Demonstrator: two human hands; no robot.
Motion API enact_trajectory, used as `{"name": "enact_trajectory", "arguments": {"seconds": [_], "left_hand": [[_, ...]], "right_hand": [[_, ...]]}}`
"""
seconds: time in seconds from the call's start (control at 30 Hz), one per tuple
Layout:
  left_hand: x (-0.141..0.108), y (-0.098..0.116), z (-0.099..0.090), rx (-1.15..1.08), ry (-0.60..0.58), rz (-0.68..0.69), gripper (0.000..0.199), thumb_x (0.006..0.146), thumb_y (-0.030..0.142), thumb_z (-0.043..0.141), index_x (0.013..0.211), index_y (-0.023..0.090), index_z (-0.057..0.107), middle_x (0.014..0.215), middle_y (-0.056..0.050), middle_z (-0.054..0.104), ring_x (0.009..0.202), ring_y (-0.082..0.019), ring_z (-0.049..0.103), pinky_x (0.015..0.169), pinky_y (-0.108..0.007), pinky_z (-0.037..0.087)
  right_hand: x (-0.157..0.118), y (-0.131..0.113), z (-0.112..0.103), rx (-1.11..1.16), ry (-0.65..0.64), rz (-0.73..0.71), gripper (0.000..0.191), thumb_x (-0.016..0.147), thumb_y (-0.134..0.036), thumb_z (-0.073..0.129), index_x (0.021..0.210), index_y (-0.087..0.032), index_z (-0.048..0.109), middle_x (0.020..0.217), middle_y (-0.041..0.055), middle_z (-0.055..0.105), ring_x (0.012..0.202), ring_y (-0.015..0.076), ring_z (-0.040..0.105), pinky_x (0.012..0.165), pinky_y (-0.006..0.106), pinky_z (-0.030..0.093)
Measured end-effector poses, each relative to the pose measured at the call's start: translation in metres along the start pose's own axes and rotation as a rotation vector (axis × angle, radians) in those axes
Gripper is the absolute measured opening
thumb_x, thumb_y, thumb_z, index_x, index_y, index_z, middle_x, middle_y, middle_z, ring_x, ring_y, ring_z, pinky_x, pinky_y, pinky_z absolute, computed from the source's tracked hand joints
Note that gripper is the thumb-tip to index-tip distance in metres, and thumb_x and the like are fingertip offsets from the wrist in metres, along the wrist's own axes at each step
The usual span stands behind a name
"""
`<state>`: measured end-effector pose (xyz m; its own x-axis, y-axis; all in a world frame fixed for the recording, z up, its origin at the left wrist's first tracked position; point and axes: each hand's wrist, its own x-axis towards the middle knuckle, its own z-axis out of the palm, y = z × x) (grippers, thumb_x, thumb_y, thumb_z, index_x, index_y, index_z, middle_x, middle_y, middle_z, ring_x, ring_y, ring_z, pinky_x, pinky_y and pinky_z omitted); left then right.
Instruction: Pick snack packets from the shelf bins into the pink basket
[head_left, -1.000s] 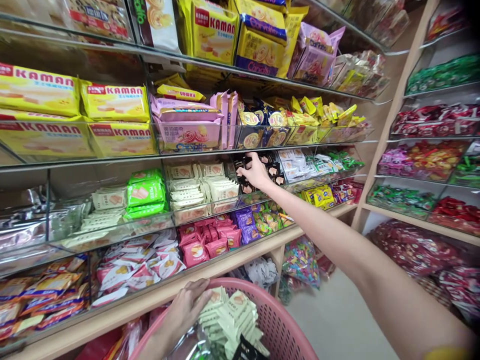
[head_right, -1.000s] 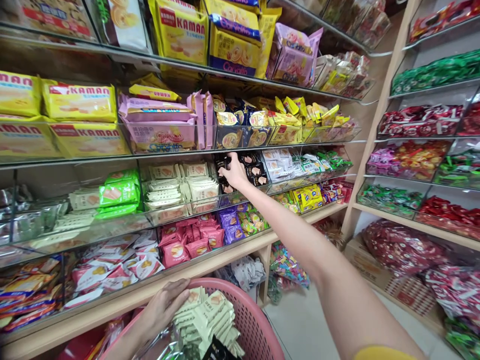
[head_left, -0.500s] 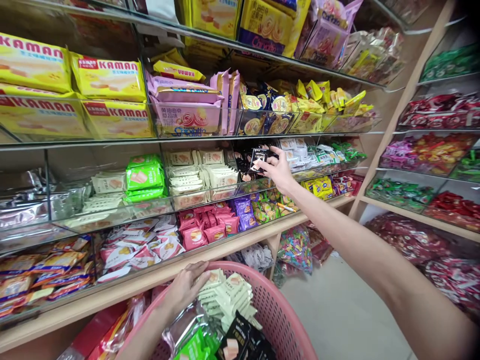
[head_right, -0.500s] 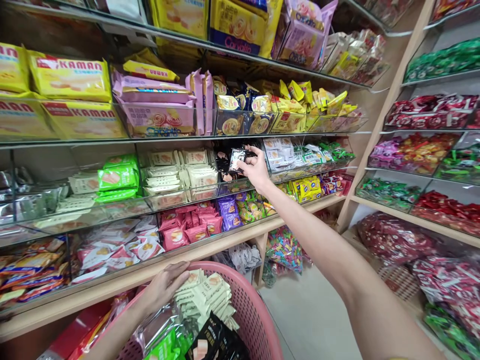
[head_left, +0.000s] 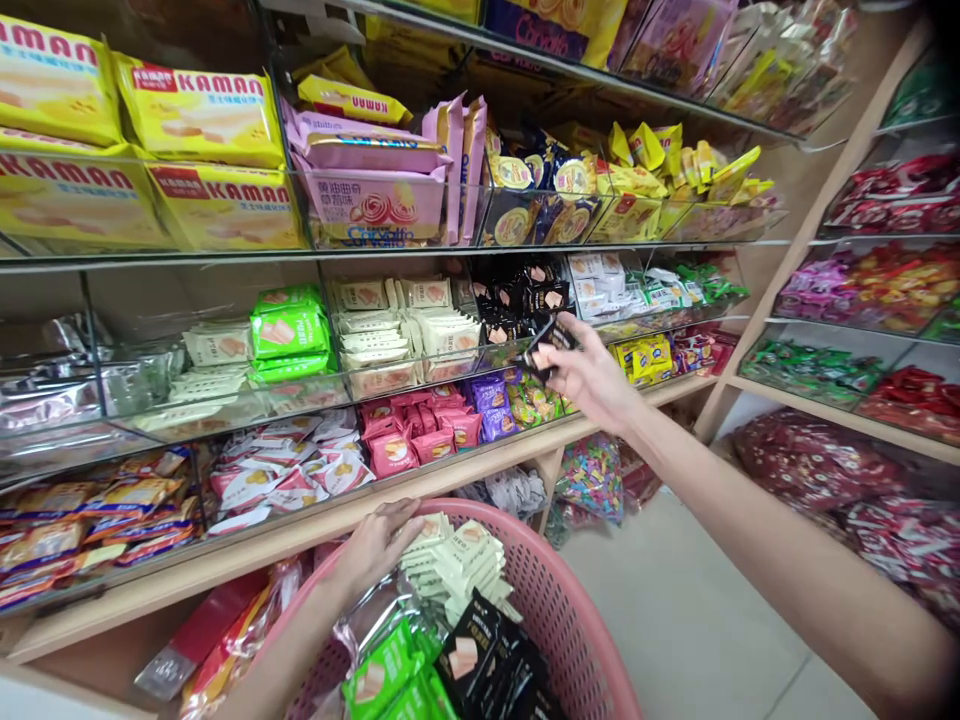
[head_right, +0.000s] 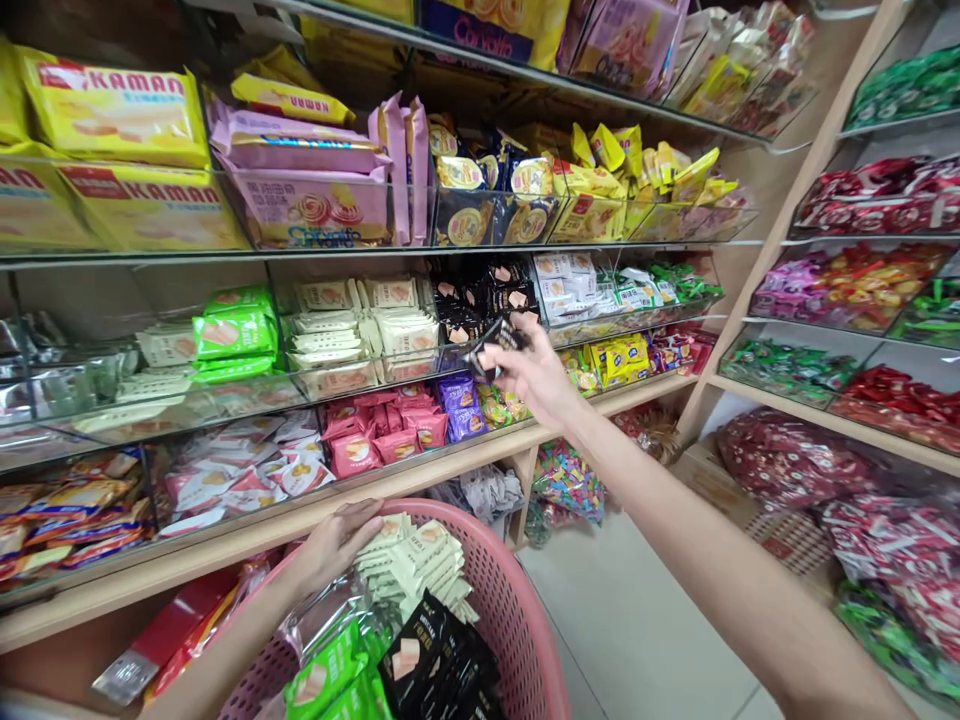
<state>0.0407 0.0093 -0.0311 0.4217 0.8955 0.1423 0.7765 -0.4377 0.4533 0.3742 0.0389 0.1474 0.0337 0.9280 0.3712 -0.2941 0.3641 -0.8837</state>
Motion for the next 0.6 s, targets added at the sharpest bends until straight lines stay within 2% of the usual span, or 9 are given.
{"name": "enact_trajectory", "arguments": {"seconds": [0.07,0.17,0.27,0.33,0.4,0.53,0.6], "left_hand": [[0.0,0.0,-0.001,-0.003,-0.009,0.013,0.059,0.094,0.054,0.035,0.133,0.015,0.055,0.139,-0.009,0.052,0.129,-0.023,0.048,0.11,-0.036,0.034],[0.0,-0.002,0.0,-0.009,-0.01,0.027,0.057,0.094,0.053,0.035,0.133,0.016,0.055,0.138,-0.009,0.053,0.128,-0.023,0.049,0.11,-0.037,0.035],[0.001,-0.004,0.002,-0.015,-0.004,0.036,0.06,0.094,0.054,0.034,0.133,0.013,0.055,0.137,-0.011,0.054,0.127,-0.025,0.05,0.109,-0.039,0.036],[0.002,-0.004,0.002,-0.018,0.001,0.038,0.063,0.094,0.055,0.033,0.133,0.011,0.055,0.137,-0.012,0.053,0.128,-0.025,0.049,0.11,-0.039,0.035],[0.002,-0.004,0.002,-0.02,0.004,0.041,0.065,0.094,0.056,0.033,0.132,0.009,0.055,0.137,-0.013,0.053,0.128,-0.025,0.049,0.11,-0.037,0.035],[0.0,-0.004,0.001,-0.02,0.006,0.043,0.065,0.094,0.056,0.033,0.131,0.008,0.056,0.137,-0.014,0.053,0.128,-0.024,0.049,0.11,-0.036,0.034],[-0.001,-0.005,0.001,-0.02,0.008,0.045,0.063,0.094,0.055,0.034,0.131,0.01,0.056,0.138,-0.013,0.052,0.129,-0.025,0.048,0.111,-0.036,0.034]], "right_hand": [[-0.045,0.009,0.001,0.022,-0.048,0.193,0.062,0.068,-0.023,0.075,0.122,-0.03,0.046,0.092,-0.0016,0.07,0.084,0.0147,0.068,0.068,0.027,0.057],[-0.108,0.029,0.003,0.015,-0.136,0.474,0.048,0.069,-0.026,0.077,0.111,-0.021,0.053,0.092,0.0019,0.07,0.084,0.0144,0.069,0.074,0.026,0.057],[-0.153,0.048,0.004,-0.042,-0.19,0.634,0.039,0.069,-0.031,0.078,0.096,-0.018,0.053,0.094,0.0027,0.069,0.087,0.0158,0.068,0.079,0.03,0.056],[-0.174,0.058,0.006,-0.12,-0.218,0.722,0.038,0.069,-0.033,0.077,0.091,-0.019,0.05,0.09,0.0018,0.068,0.085,0.0178,0.068,0.075,0.032,0.056],[-0.189,0.065,0.007,-0.238,-0.266,0.742,0.034,0.069,-0.029,0.074,0.089,-0.019,0.048,0.086,0.0002,0.066,0.082,0.0178,0.067,0.069,0.03,0.054],[-0.212,0.075,0.013,-0.507,-0.403,0.534,0.03,0.067,-0.015,0.062,0.095,-0.02,0.054,0.085,-0.0016,0.063,0.083,0.0153,0.061,0.07,0.025,0.047],[-0.221,0.079,0.018,-0.637,-0.441,0.496,0.029,0.065,-0.013,0.057,0.093,-0.019,0.058,0.084,-0.0016,0.063,0.082,0.0153,0.058,0.069,0.024,0.044]]}}
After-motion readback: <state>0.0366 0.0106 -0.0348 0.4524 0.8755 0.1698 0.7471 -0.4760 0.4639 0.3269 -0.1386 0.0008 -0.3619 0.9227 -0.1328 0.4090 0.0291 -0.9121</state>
